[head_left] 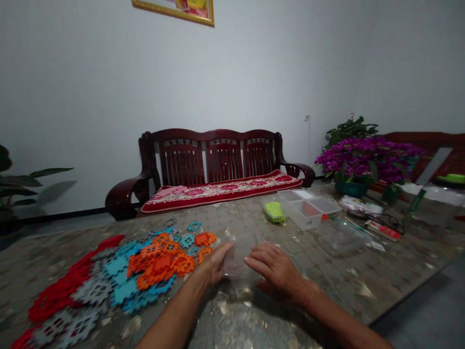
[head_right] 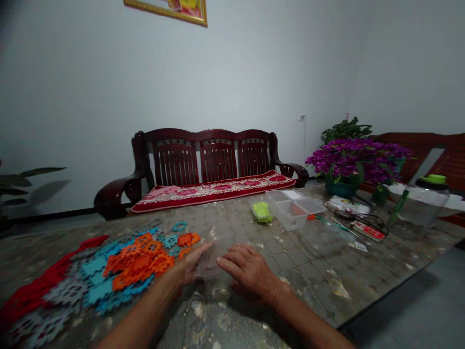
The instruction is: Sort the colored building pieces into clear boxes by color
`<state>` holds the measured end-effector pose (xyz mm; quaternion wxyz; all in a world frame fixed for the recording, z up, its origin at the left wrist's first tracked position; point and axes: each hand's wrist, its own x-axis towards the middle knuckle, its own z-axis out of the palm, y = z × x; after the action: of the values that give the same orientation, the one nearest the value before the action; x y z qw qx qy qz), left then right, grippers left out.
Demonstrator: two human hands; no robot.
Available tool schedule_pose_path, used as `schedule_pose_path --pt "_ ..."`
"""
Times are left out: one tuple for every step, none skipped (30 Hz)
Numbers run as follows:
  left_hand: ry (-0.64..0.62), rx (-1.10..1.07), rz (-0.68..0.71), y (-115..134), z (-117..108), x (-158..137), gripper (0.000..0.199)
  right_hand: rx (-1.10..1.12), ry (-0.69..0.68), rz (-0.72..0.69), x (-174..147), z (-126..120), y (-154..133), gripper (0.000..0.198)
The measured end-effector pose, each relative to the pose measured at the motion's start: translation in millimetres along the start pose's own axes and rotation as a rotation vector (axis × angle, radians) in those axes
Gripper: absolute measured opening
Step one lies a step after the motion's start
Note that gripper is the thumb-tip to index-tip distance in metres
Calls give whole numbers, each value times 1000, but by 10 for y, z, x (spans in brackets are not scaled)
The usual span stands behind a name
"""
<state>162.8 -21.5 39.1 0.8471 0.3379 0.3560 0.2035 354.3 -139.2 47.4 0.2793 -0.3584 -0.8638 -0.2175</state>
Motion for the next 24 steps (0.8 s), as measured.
schedule_pose_path --pt "20 12 5 -1 25 -8 38 -17 17 1 -4 -37 -1 52" --pt "65 29 23 0 45 -19 42 -44 38 17 -23 -92 12 51" --pt "122 53 49 1 56 -33 45 -87 67 48 -60 -164 41 50" --pt "187 82 84 2 53 -53 47 -149 98 95 -116 -253 90 50" --pt "260 117 127 1 31 -77 49 -229 132 158 -192 -359 159 51" --pt "306 157 170 -1 -10 -104 51 -328 170 228 -283 -480 244 52" --pt "329 205 214 -5 -70 -133 51 -431 189 295 -386 -612 343 54" --pt "348 267 264 -11 -147 -161 51 -535 195 384 -495 -748 448 55" --pt "341 350 318 -18 -235 -187 51 -631 176 467 -604 -881 555 56" --pt "363 457 376 -24 -329 -211 51 -712 135 542 -710 -1002 656 56" --pt "405 571 442 -30 -425 -232 51 -783 96 595 -807 -1104 748 56" --pt "437 689 528 -35 -519 -253 49 -838 53 641 -896 -1180 827 56" --pt "451 815 627 -38 -606 -274 45 -875 11 675 -976 -1227 891 55" --pt "469 939 727 -40 -684 -298 42 -902 -28 699 -1048 -1246 940 54" --pt "466 1064 798 -42 -753 -327 39 -918 -66 713 -1114 -1240 976 53" --pt "456 1179 849 -44 -812 -360 37 -926 -99 720 -1175 -1214 1000 51" --pt "451 1289 885 -48 -860 -399 37 -928 -127 721 -1231 -1177 1016 49" --pt "443 1399 905 -54 -900 -442 37 -926 -152 718 -1281 -1135 1026 45" --pt "442 1508 919 -63 -932 -487 36 -921 -169 716 -1325 -1095 1031 42" --pt "447 1616 925 -75 -958 -533 36 -916 -177 716 -1358 -1062 1033 39" --pt "458 1721 924 -91 -978 -576 36 -911 -179 717 -1378 -1037 1034 37" --pt "475 1815 916 -110 -996 -617 38 -906 -174 721 -1381 -1019 1033 36" --pt "500 1893 900 -131 -1013 -652 41 -901 -160 727 -1365 -1005 1030 37" --pt "531 1954 876 -153 -1030 -681 45 -892 -141 734 -1329 -987 1026 38"
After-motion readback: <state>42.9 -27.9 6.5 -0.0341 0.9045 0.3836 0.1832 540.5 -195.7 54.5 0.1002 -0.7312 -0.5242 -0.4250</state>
